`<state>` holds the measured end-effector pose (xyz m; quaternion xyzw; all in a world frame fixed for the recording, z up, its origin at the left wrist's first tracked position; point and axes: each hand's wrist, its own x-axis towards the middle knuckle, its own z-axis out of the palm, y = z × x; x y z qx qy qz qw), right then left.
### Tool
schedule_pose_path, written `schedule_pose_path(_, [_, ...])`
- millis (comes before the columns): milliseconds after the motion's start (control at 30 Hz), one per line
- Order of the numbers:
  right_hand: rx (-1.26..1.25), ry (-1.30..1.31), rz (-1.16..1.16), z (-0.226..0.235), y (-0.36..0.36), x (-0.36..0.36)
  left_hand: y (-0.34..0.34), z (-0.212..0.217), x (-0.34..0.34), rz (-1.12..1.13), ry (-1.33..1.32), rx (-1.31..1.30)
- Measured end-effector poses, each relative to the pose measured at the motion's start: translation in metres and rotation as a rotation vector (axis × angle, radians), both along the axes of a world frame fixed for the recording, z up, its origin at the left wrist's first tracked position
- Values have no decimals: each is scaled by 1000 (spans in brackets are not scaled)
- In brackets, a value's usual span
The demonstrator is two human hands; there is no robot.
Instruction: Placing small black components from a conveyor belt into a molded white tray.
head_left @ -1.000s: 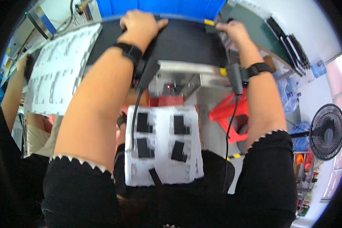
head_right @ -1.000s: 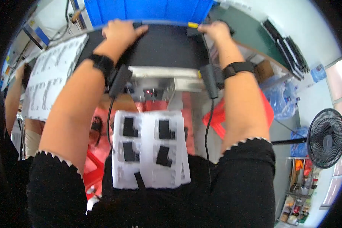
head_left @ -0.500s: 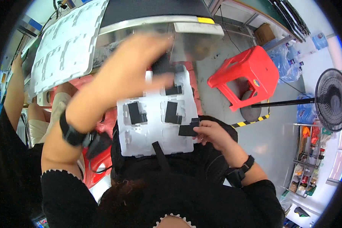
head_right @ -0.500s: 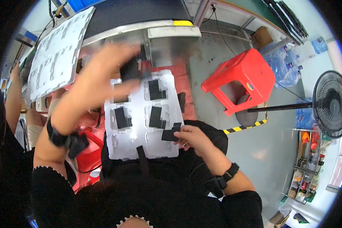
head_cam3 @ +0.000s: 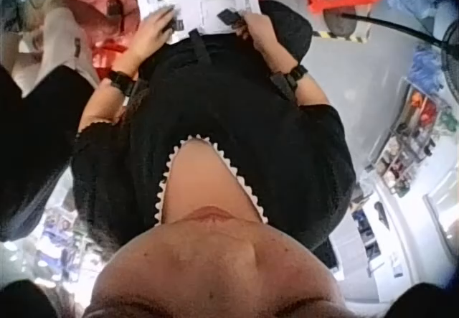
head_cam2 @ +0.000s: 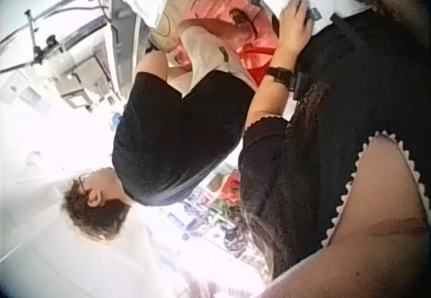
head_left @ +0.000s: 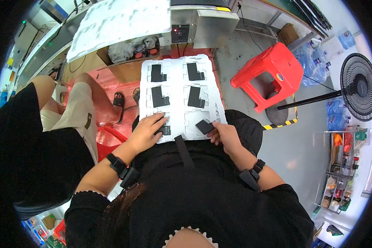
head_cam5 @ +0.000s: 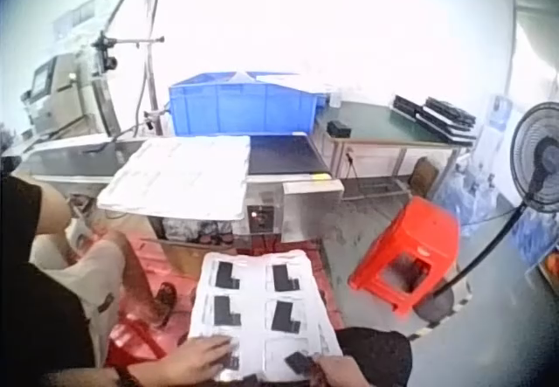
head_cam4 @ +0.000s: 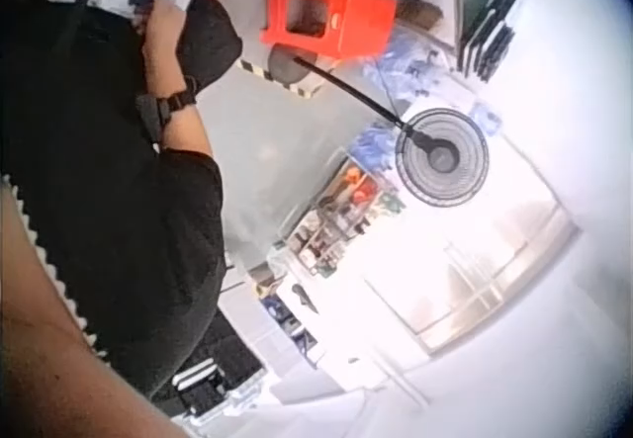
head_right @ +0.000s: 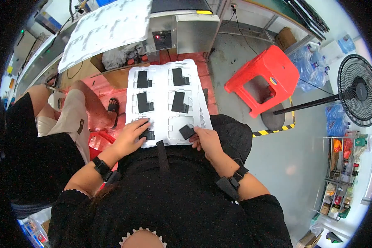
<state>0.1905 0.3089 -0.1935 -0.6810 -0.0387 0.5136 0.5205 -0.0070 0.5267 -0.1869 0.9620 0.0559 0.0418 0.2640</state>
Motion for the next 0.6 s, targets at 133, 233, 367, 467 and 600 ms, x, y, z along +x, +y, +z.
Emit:
schedule_pose_path(133, [-12,-209,86,-5,3,-14,-6,-9,0,364,-214,118])
schedule_pose_path(233, [-217,-256,284,-2,15,-14,10,-52,4,886,-210,-145])
schedule_pose_path(367, [-544,-1023,345,-2,19,-4,-1,-79,17,781,-75,-663])
schedule_pose_path(467, [-555,-1198,307,-9,19,21,-6,-94,18,861,-135,-581])
schedule_pose_path(600, [-320,-1110,300,-40,14,44,-9,-78,23,901,-49,-576])
